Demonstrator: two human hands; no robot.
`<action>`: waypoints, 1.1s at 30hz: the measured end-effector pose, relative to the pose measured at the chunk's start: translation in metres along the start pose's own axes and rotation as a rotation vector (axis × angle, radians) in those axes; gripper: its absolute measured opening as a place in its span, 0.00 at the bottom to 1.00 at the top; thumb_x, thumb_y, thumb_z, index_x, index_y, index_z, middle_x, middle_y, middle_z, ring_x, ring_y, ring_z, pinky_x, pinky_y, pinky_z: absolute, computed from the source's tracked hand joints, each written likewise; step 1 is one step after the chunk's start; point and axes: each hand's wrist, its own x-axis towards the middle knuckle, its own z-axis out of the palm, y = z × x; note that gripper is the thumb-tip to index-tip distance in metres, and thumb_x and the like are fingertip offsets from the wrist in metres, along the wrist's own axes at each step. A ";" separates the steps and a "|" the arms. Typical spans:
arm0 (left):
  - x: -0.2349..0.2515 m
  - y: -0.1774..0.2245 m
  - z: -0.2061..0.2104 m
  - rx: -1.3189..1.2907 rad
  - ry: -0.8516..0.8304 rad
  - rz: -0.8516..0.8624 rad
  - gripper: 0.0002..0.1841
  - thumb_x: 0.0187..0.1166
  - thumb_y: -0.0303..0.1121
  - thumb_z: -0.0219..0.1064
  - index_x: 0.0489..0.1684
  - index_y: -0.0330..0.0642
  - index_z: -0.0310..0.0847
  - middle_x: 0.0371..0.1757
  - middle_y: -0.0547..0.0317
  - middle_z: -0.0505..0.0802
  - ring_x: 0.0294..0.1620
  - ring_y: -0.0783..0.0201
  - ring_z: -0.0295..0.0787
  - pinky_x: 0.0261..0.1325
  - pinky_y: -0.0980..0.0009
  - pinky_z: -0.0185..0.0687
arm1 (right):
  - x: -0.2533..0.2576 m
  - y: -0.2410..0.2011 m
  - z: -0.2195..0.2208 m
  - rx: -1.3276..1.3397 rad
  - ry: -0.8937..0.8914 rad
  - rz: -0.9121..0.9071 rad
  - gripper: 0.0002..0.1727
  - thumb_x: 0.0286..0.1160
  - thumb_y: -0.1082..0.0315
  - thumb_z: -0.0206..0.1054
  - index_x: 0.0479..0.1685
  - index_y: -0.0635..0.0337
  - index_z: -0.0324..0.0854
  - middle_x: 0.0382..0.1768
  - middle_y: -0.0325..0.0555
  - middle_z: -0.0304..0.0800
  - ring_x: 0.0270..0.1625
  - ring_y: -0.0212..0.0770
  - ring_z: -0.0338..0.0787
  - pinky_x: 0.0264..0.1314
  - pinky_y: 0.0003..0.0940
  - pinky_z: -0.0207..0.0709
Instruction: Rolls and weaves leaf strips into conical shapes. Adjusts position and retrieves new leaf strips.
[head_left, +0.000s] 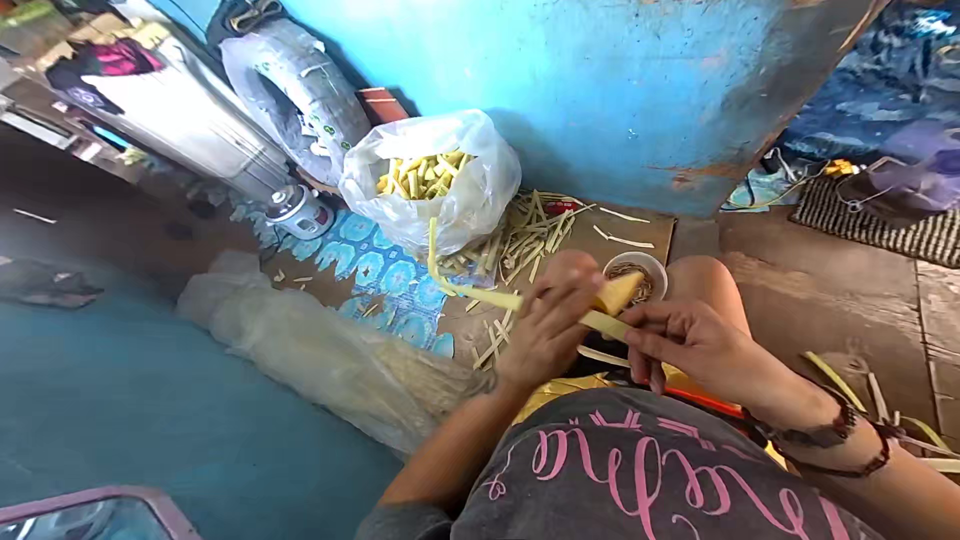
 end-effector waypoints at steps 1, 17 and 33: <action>0.010 0.015 0.002 -0.180 -0.035 -0.082 0.07 0.82 0.27 0.64 0.42 0.40 0.90 0.62 0.55 0.94 0.69 0.64 0.88 0.78 0.64 0.75 | 0.000 -0.003 -0.003 -0.044 0.031 -0.057 0.10 0.88 0.62 0.60 0.54 0.53 0.86 0.26 0.25 0.90 0.23 0.20 0.86 0.25 0.16 0.82; 0.035 0.004 -0.041 -0.910 -0.178 -0.701 0.19 0.89 0.25 0.50 0.75 0.41 0.75 0.69 0.57 0.89 0.52 0.69 0.92 0.53 0.70 0.90 | 0.014 0.003 -0.026 0.255 -0.170 0.077 0.31 0.90 0.54 0.55 0.92 0.35 0.58 0.52 0.41 0.90 0.32 0.30 0.89 0.35 0.23 0.86; 0.050 0.013 -0.057 -1.040 -0.196 -0.831 0.38 0.77 0.20 0.68 0.86 0.52 0.54 0.41 0.59 0.94 0.37 0.64 0.96 0.42 0.70 0.94 | 0.024 0.019 -0.012 -0.905 0.313 -0.482 0.25 0.88 0.65 0.56 0.84 0.43 0.75 0.52 0.48 0.83 0.50 0.38 0.84 0.52 0.34 0.77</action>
